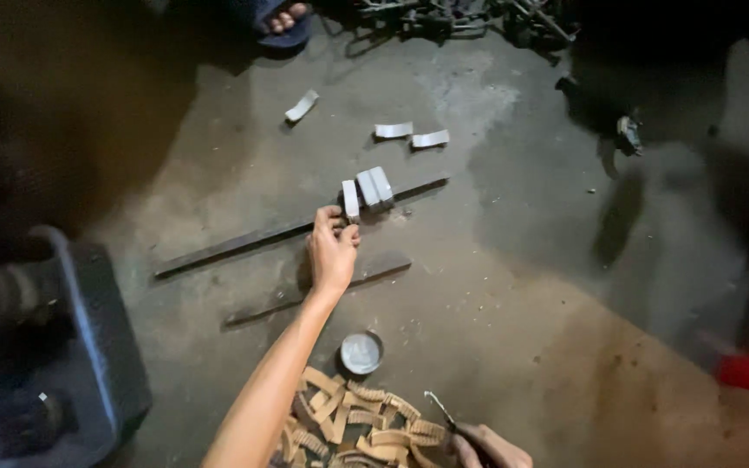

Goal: Applying grease to small metal engine parts using a spoon

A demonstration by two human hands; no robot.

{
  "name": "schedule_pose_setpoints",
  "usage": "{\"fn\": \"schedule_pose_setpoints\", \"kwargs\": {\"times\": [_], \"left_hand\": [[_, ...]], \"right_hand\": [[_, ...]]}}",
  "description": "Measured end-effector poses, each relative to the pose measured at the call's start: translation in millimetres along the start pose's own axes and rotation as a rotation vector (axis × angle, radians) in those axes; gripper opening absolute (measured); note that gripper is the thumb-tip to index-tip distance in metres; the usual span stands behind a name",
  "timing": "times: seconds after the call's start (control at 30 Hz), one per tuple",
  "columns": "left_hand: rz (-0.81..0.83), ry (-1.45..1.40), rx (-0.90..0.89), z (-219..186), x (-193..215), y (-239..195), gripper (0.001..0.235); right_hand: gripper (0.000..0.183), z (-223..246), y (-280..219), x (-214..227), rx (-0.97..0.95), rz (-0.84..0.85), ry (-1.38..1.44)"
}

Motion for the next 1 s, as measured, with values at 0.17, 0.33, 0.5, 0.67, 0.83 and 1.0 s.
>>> {"fn": "schedule_pose_setpoints", "kwargs": {"times": [0.17,0.33,0.5,0.67,0.83,1.0], "left_hand": [[0.005,0.031,-0.026,-17,-34,5,0.021],[0.029,0.010,0.025,-14,-57,12,0.023],[-0.008,0.105,0.019,-27,-79,11,0.022],[0.077,0.282,-0.158,-33,-52,9,0.027],[0.238,0.377,-0.239,-13,35,-77,0.027],[0.114,0.325,-0.007,67,129,-242,0.021]], "right_hand": [[0.014,-49,-8,-5,-0.062,-0.043,-0.009],[0.011,-25,12,-14,-0.077,0.012,-0.015],[0.012,-17,13,-35,-0.066,0.087,0.111],[0.015,-20,3,-40,-0.154,0.104,0.132],[0.015,-23,-2,-27,-0.246,0.155,0.104],[0.018,-29,0,-16,-0.024,0.115,0.087]]}}
Point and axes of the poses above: each hand's wrist, its own y-axis towards the middle knuckle, its own x-axis out of the back of the hand, z = x × y, the point moved 10 cm from there along y, towards the middle knuckle, and after that the axes turned 10 degrees about x, right-handed, at the moved point
